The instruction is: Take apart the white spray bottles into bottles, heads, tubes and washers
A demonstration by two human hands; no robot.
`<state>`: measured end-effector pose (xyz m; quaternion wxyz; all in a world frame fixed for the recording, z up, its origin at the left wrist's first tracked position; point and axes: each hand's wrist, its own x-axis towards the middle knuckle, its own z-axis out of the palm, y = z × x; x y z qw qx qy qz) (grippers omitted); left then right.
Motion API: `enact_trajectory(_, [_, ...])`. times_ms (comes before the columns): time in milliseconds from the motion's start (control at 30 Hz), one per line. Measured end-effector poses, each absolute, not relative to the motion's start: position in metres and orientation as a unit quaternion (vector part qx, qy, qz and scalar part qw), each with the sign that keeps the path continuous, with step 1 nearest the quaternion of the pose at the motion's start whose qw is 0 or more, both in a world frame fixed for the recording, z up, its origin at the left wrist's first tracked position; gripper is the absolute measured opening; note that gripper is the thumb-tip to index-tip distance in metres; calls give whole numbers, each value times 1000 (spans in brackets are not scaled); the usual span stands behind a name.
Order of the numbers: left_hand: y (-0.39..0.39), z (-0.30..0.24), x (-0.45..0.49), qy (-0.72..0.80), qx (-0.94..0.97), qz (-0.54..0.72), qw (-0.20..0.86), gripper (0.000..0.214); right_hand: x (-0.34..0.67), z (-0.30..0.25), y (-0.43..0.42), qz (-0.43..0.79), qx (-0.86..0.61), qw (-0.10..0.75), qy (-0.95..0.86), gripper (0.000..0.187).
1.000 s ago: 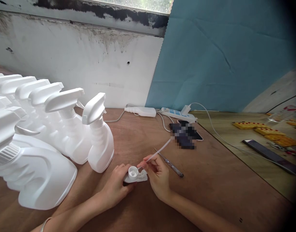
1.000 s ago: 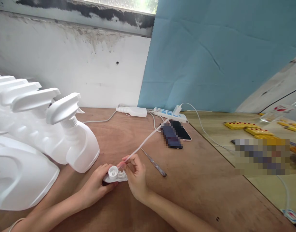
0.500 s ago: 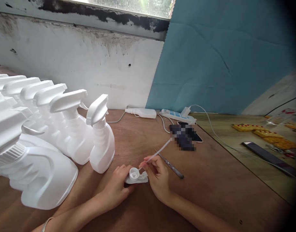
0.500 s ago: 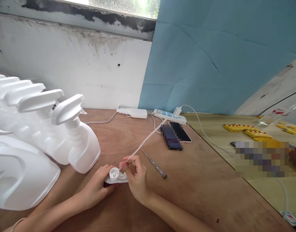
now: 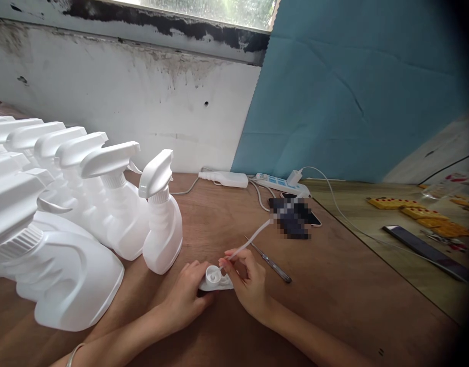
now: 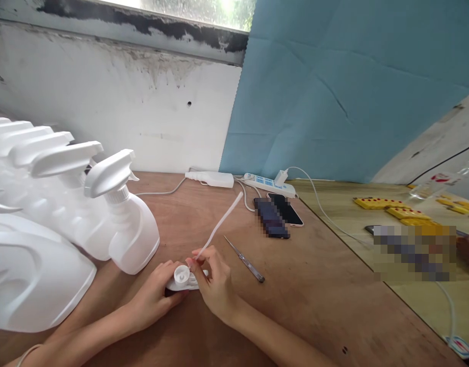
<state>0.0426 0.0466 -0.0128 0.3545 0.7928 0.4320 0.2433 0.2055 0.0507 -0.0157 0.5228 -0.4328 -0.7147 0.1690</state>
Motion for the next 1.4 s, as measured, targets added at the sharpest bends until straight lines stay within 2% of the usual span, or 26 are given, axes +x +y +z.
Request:
enact_trajectory(267, [46, -13, 42, 428, 798, 252, 342, 8, 203, 4, 56, 34, -348, 481, -804, 24])
enact_trajectory(433, [46, -19, 42, 421, 801, 266, 333, 14, 195, 22, 63, 60, -313, 429, -845, 15])
enact_trajectory(567, [46, -19, 41, 415, 806, 261, 330, 14, 193, 19, 61, 116, -331, 447, -823, 5])
enact_trajectory(867, [45, -21, 39, 401, 812, 261, 336, 16, 191, 2, 53, 175, -364, 504, -764, 7])
enact_trajectory(1067, [46, -20, 40, 398, 813, 261, 335, 13, 188, 0, 54, 178, -360, 540, -740, 12])
enact_trajectory(1233, [46, -24, 40, 391, 816, 264, 334, 18, 188, -2, 52, 180, -357, 552, -732, 16])
enact_trajectory(1400, [45, -24, 40, 373, 831, 262, 321, 21, 190, -4, 52, 164, -329, 554, -747, 13])
